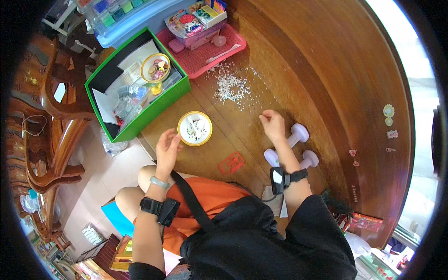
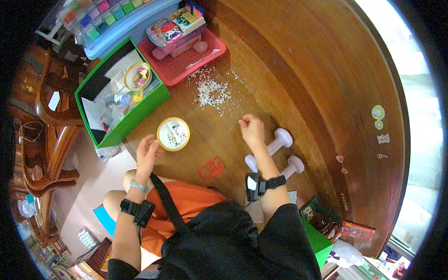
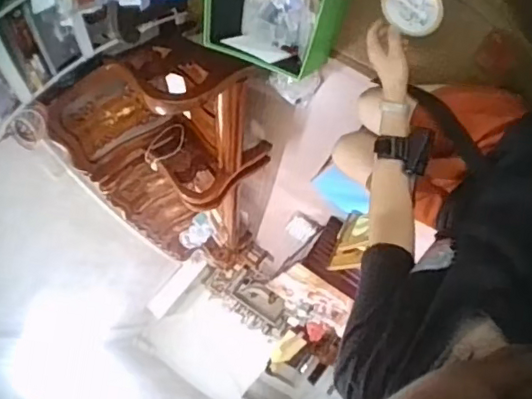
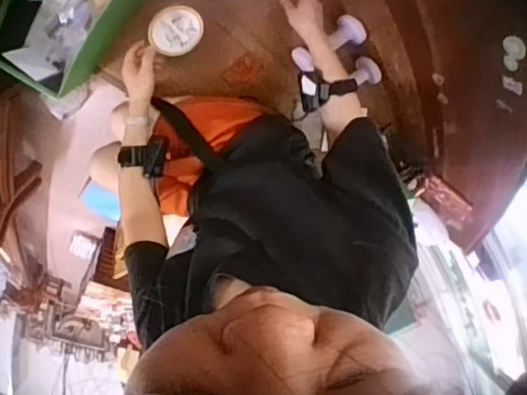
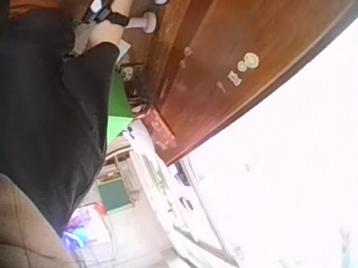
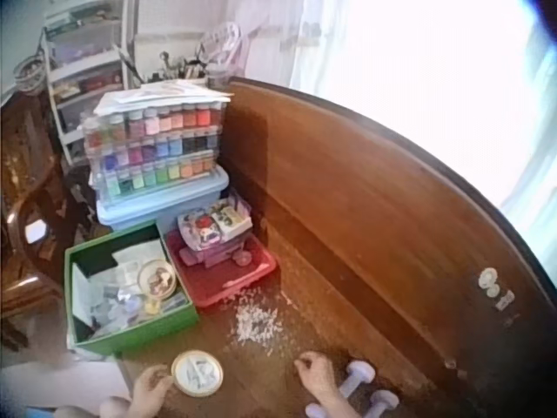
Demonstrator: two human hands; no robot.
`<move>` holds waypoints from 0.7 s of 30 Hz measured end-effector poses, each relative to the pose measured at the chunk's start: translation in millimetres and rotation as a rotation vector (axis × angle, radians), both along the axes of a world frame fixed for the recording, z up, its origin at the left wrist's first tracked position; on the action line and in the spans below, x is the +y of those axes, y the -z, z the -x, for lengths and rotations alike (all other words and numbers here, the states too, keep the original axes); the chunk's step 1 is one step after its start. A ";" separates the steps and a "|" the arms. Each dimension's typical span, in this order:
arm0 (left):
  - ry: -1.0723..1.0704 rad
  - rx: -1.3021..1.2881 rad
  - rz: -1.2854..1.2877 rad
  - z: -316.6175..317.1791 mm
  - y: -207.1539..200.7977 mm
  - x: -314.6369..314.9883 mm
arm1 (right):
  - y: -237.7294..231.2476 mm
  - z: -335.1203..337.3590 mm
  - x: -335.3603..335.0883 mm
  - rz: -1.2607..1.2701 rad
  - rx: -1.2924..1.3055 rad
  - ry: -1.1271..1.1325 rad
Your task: The person organizes craft supplies on a wooden table, handling a pink pencil case, a green box, papers, and small white beads. They place items into containers and sweep scattered beads into a small bowl.
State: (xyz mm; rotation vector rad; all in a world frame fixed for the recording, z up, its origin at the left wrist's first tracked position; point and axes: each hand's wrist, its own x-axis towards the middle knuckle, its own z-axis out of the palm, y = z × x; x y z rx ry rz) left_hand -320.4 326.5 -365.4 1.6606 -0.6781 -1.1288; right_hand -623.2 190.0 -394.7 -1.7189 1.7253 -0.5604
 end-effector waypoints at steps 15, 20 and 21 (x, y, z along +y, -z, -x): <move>0.094 -0.053 -0.107 27.6 2.0 -35.9 | 18.3 -65.7 -56.8 0.123 -0.118 -0.108; 0.144 -0.087 -0.114 28.7 0.7 -46.3 | 4.6 -105.9 -75.7 0.340 0.321 -0.412; 0.154 -0.099 -0.112 29.0 0.6 -47.7 | 4.6 -109.4 -78.6 0.335 0.349 -0.459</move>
